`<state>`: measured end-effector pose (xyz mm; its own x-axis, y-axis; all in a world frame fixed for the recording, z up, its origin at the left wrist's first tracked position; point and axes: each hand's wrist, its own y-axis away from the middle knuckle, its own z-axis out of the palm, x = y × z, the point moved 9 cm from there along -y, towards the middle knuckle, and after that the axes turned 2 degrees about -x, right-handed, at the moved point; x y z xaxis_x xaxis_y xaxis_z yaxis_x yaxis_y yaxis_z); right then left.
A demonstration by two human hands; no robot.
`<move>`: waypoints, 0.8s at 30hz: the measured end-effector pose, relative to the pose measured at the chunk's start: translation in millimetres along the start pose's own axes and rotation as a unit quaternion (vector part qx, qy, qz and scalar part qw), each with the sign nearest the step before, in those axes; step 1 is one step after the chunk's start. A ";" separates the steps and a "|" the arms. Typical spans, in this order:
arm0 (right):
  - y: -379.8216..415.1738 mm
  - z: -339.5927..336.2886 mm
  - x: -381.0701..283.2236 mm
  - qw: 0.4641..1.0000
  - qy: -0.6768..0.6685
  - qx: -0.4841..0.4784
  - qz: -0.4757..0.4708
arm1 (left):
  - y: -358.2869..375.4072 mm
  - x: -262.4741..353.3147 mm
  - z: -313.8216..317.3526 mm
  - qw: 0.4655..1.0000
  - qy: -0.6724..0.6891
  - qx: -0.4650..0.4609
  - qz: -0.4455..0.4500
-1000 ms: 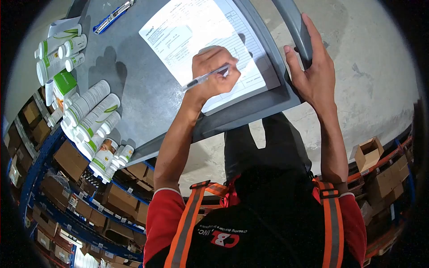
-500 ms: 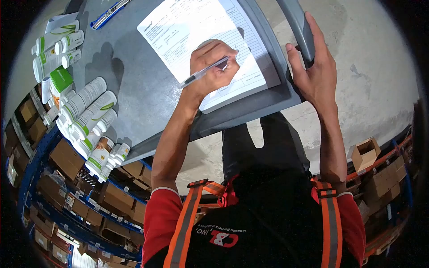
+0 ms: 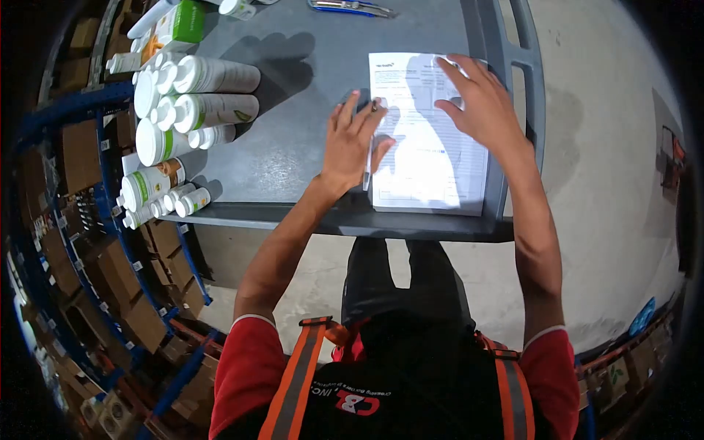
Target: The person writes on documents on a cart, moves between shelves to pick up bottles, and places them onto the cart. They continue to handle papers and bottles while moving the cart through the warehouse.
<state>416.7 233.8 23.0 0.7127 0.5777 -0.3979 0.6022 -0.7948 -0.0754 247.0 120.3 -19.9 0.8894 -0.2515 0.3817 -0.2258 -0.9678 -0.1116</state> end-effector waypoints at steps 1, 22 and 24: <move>-17.6 13.5 2.7 0.998 0.013 -0.049 0.021 | 1.9 0.2 5.3 1.000 0.021 -0.015 0.015; -51.3 52.4 20.7 0.980 -0.009 -0.190 0.061 | 0.8 -18.5 25.8 0.994 0.097 0.014 -0.055; -52.8 50.4 18.1 0.981 -0.016 -0.182 0.060 | -0.3 -18.5 25.5 0.993 0.108 0.011 -0.054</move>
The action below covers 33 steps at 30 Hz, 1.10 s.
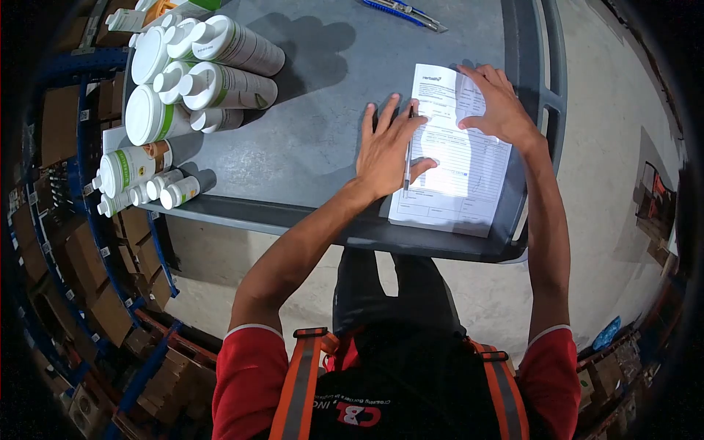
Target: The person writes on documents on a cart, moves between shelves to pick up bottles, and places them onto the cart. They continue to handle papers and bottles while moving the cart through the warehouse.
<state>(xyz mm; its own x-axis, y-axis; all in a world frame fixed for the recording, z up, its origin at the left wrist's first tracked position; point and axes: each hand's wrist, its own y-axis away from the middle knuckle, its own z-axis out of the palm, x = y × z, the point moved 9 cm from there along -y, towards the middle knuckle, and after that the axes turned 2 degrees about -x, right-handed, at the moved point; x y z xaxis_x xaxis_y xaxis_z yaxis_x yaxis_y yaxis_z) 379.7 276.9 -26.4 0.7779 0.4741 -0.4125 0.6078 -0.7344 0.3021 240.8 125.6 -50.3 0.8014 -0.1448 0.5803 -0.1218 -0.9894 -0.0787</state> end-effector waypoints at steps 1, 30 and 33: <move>-1.6 1.3 -0.2 1.000 0.003 -0.006 0.000 | -0.2 -0.2 -0.1 1.000 0.005 -0.002 0.001; -7.5 5.5 -34.2 0.995 0.070 0.024 -0.066 | -1.7 -4.4 -5.1 0.988 0.151 0.037 0.011; 0.2 5.2 -35.9 0.988 0.121 0.056 -0.080 | -1.4 -2.6 -4.2 0.988 0.153 0.032 0.012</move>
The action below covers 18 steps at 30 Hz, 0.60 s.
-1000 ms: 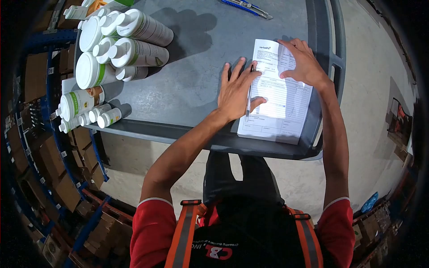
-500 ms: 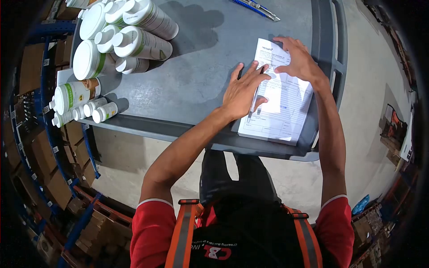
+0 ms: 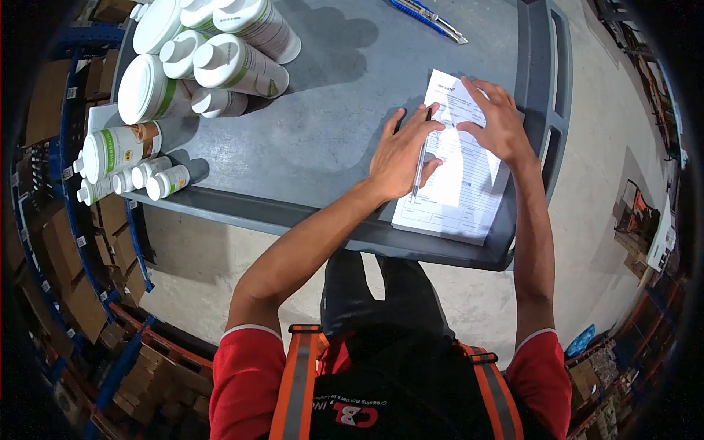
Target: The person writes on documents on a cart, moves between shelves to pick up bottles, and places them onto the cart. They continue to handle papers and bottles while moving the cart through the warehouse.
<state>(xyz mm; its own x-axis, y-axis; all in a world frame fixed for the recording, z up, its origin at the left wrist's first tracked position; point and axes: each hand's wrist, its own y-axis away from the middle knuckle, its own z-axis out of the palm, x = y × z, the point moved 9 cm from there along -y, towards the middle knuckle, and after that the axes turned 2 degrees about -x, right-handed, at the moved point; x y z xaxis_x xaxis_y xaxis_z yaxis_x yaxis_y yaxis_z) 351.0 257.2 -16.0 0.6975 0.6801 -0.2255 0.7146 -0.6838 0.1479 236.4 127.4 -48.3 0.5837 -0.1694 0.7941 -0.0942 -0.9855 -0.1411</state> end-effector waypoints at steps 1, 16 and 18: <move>1.0 -0.1 2.1 0.999 -0.033 -0.006 0.016 | -0.3 0.0 -0.8 1.000 0.004 0.003 -0.001; 10.4 10.1 3.3 0.965 -0.193 0.169 0.058 | -37.6 -25.5 -21.0 0.960 0.240 0.143 -0.014; 12.3 7.0 3.7 0.963 -0.188 0.181 0.061 | -36.3 -28.4 -19.8 0.945 0.279 0.168 -0.036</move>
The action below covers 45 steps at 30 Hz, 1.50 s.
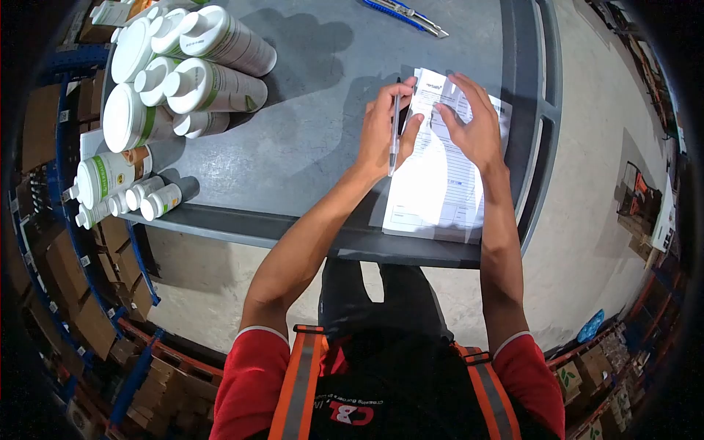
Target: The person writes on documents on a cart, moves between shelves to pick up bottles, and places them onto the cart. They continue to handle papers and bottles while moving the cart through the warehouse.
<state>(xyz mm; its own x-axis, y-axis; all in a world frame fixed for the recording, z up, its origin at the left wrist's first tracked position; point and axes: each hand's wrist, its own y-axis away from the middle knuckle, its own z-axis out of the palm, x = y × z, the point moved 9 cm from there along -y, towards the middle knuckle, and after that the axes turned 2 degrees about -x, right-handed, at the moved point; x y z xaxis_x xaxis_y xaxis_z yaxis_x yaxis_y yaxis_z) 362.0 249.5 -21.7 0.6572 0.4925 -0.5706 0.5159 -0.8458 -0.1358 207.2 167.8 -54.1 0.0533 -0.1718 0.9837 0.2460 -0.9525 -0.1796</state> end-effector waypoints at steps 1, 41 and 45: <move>1.0 -1.5 0.9 1.000 -0.010 0.001 0.000 | 0.7 -0.8 2.1 1.000 -0.016 -0.011 -0.001; -7.3 -64.5 12.1 0.992 0.060 0.052 -0.101 | -1.3 18.3 -23.7 0.997 -0.028 0.069 -0.020; -35.9 -108.4 63.4 0.997 -0.023 0.056 -0.056 | -20.5 95.5 -40.7 0.935 -0.239 0.146 0.216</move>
<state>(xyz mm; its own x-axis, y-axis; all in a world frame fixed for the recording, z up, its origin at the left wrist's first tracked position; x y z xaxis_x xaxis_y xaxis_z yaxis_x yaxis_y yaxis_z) 444.8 333.3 34.8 0.5710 0.5779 -0.5831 0.5190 -0.8044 -0.2891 167.9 160.7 43.9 0.6184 -0.3259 0.7151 0.3511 -0.6995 -0.6225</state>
